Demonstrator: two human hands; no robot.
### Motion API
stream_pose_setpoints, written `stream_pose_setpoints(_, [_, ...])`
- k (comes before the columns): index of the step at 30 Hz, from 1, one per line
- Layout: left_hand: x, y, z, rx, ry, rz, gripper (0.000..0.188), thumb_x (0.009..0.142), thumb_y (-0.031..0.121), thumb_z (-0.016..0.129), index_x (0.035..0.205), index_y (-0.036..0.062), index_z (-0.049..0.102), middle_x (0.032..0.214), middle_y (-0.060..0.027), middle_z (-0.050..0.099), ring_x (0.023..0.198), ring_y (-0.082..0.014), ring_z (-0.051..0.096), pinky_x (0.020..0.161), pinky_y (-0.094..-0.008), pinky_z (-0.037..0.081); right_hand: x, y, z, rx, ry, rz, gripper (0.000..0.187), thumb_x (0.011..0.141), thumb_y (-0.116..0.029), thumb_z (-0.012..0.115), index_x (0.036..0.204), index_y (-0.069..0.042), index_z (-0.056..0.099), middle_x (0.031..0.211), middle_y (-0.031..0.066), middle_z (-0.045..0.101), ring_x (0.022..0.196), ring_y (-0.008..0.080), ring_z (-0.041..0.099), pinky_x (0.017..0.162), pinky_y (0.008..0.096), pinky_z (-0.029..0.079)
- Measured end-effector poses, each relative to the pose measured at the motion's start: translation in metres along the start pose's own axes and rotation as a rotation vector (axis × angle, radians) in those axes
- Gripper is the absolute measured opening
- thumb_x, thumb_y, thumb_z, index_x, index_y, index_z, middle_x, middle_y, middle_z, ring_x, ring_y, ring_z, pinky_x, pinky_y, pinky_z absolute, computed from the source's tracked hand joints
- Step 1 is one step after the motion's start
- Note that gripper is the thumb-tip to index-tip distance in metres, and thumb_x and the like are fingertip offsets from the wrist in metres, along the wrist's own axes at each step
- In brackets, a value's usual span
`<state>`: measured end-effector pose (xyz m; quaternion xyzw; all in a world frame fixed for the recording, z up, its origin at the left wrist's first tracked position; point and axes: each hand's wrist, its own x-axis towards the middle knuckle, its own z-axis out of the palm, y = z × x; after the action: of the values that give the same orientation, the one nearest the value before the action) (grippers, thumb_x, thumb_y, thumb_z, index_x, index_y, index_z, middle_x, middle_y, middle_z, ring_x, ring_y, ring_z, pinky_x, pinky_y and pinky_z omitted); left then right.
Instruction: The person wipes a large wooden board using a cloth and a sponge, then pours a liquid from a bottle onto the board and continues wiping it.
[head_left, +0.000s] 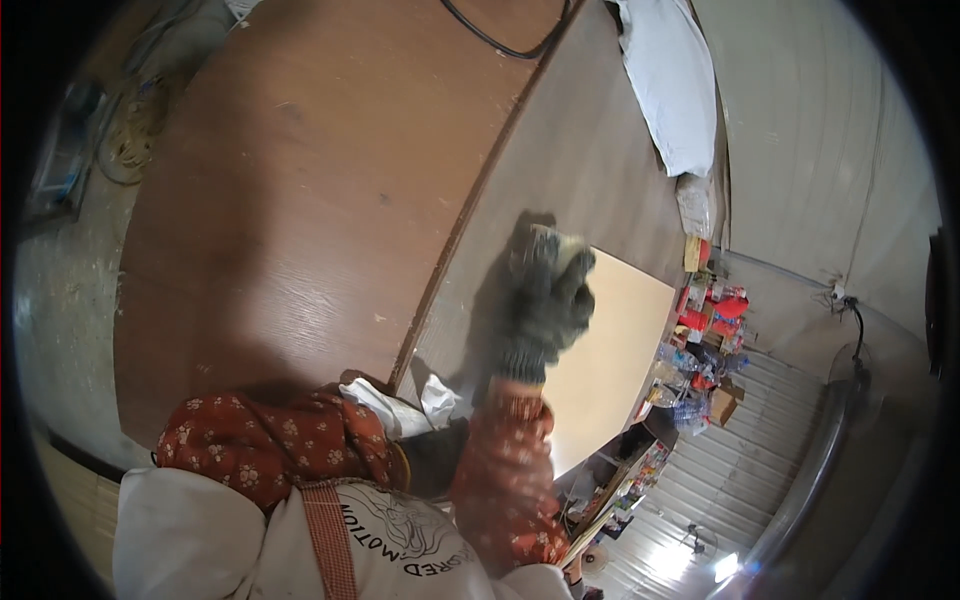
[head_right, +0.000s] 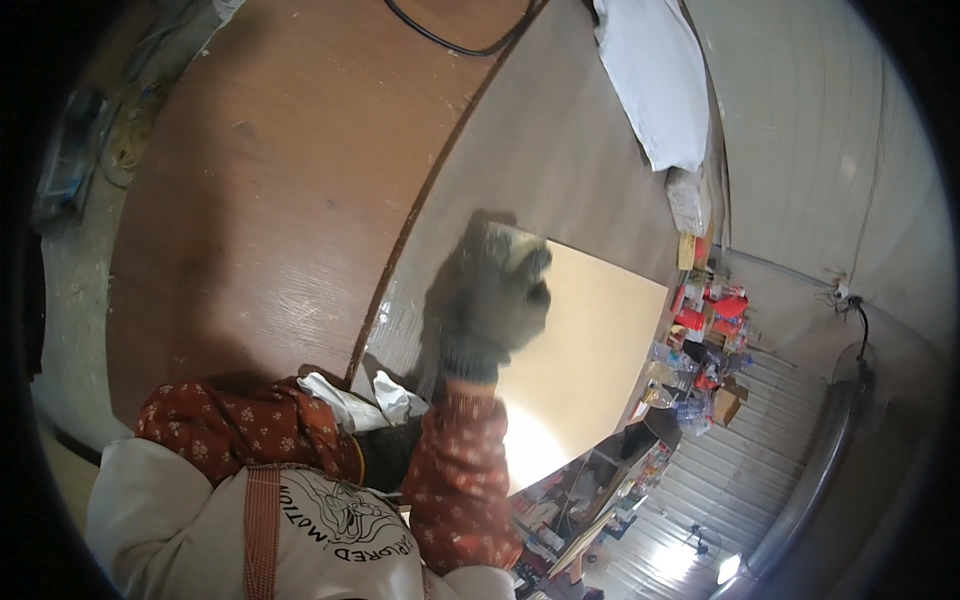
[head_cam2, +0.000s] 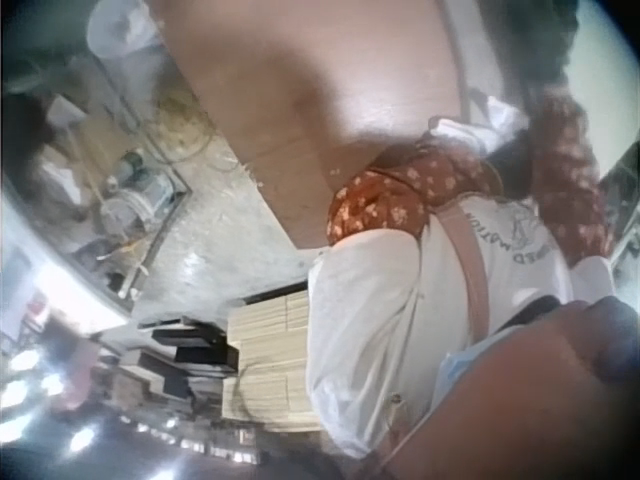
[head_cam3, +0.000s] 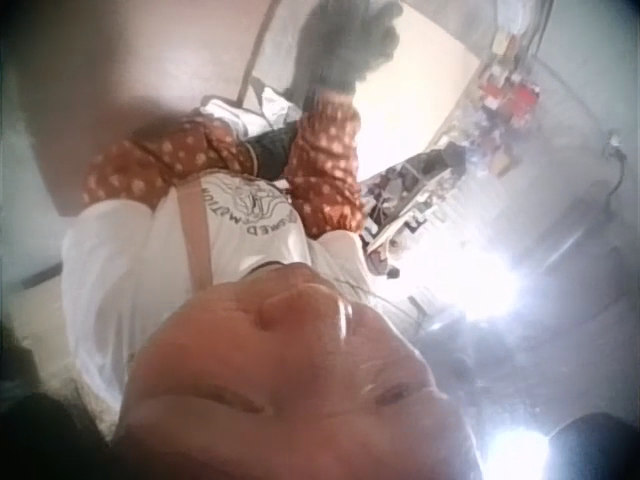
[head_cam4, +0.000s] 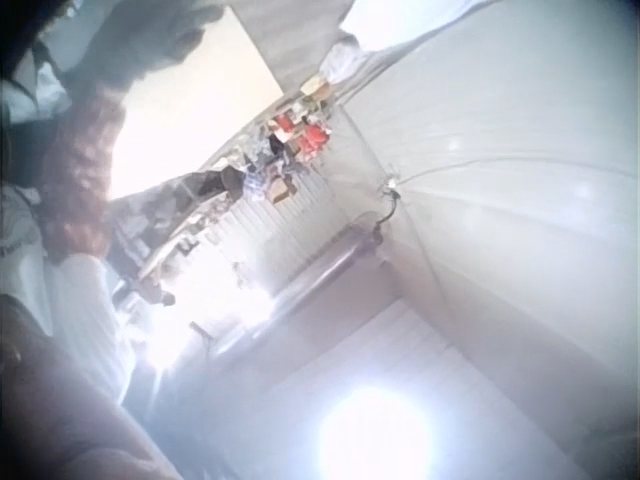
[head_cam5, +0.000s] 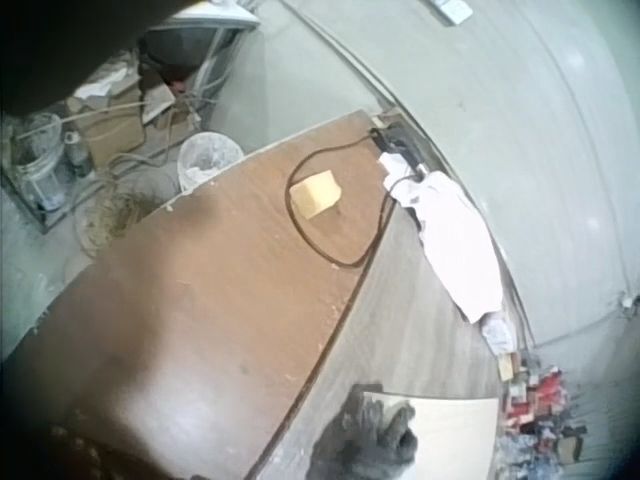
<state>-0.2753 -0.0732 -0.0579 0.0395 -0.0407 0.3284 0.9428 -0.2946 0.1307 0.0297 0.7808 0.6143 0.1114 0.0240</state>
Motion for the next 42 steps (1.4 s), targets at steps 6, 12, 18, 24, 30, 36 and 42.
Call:
stream_pose_setpoints(6, [0.0, 0.012, 0.004, 0.118, 0.002, 0.023, 0.026, 0.095, 0.023, 0.053, 0.113, 0.0061, 0.059, 0.113, -0.0099, 0.06, 0.1, -0.0223, 0.059, 0.083, -0.0366, 0.051, -0.001, -0.013, 0.006, -0.18, 0.271, -0.42, 0.044, 0.085, -0.037, 0.06, 0.127, -0.025, 0.052, 0.125, 0.0167, 0.054, 0.093, 0.036, 0.06, 0.07, 0.0455, 0.052])
stream_pose_setpoints(12, [0.0, 0.02, 0.025, 0.443, 0.019, 0.118, 0.028, 0.094, 0.024, 0.054, 0.115, 0.0061, 0.058, 0.115, -0.0099, 0.059, 0.102, -0.0222, 0.059, 0.085, -0.0374, 0.05, -0.022, 0.021, 0.009, -0.171, 0.444, -0.567, 0.04, 0.085, -0.039, 0.059, 0.119, -0.017, 0.058, 0.116, 0.0199, 0.058, 0.076, 0.0337, 0.06, 0.06, 0.0428, 0.051])
stream_pose_setpoints(18, [-0.008, 0.046, 0.043, 0.715, 0.037, 0.138, 0.03, 0.093, 0.025, 0.055, 0.117, 0.0062, 0.057, 0.117, -0.01, 0.059, 0.104, -0.0222, 0.058, 0.088, -0.0382, 0.049, -0.001, 0.013, 0.004, -0.14, 0.53, -0.622, 0.043, 0.079, -0.028, 0.062, 0.12, -0.016, 0.056, 0.118, 0.0208, 0.053, 0.082, 0.032, 0.059, 0.059, 0.0412, 0.052])
stream_pose_setpoints(24, [-0.013, 0.087, 0.052, 0.884, 0.02, 0.084, 0.033, 0.093, 0.026, 0.056, 0.119, 0.0063, 0.056, 0.12, -0.01, 0.058, 0.106, -0.0221, 0.058, 0.09, -0.0391, 0.049, -0.109, 0.095, 0.008, -0.102, 0.222, -0.428, 0.033, 0.08, -0.027, 0.065, 0.111, -0.02, 0.061, 0.121, 0.016, 0.051, 0.084, 0.0304, 0.054, 0.065, 0.0394, 0.05])
stream_pose_setpoints(30, [-0.006, 0.132, 0.059, 1.046, 0.007, 0.084, 0.035, 0.092, 0.027, 0.056, 0.121, 0.0063, 0.056, 0.122, -0.01, 0.058, 0.108, -0.0221, 0.057, 0.092, -0.0399, 0.048, -0.255, 0.198, 0.011, -0.038, 0.146, -0.291, 0.046, 0.08, -0.027, 0.066, 0.125, -0.028, 0.059, 0.146, 0.0189, 0.038, 0.106, 0.0357, 0.052, 0.083, 0.0438, 0.048])
stream_pose_setpoints(36, [0.017, 0.213, 0.074, 1.402, 0.074, 0.254, 0.038, 0.092, 0.028, 0.057, 0.123, 0.0064, 0.055, 0.125, -0.0101, 0.057, 0.109, -0.022, 0.057, 0.094, -0.0407, 0.048, -0.293, 0.192, -0.007, 0.09, 0.1, -0.106, 0.048, 0.079, -0.02, 0.069, 0.126, -0.017, 0.058, 0.141, 0.024, 0.04, 0.107, 0.0418, 0.051, 0.088, 0.0497, 0.043])
stream_pose_setpoints(42, [0.091, 0.234, 0.055, 3.015, 0.359, 0.706, 0.044, 0.086, 0.036, 0.062, 0.122, 0.0115, 0.058, 0.119, -0.0103, 0.061, 0.11, -0.0266, 0.057, 0.092, -0.044, 0.045, -0.174, 0.1, -0.006, 0.215, 0.275, -0.19, 0.044, 0.083, -0.021, 0.061, 0.126, -0.02, 0.053, 0.122, 0.0208, 0.05, 0.102, 0.0386, 0.05, 0.085, 0.0513, 0.043])
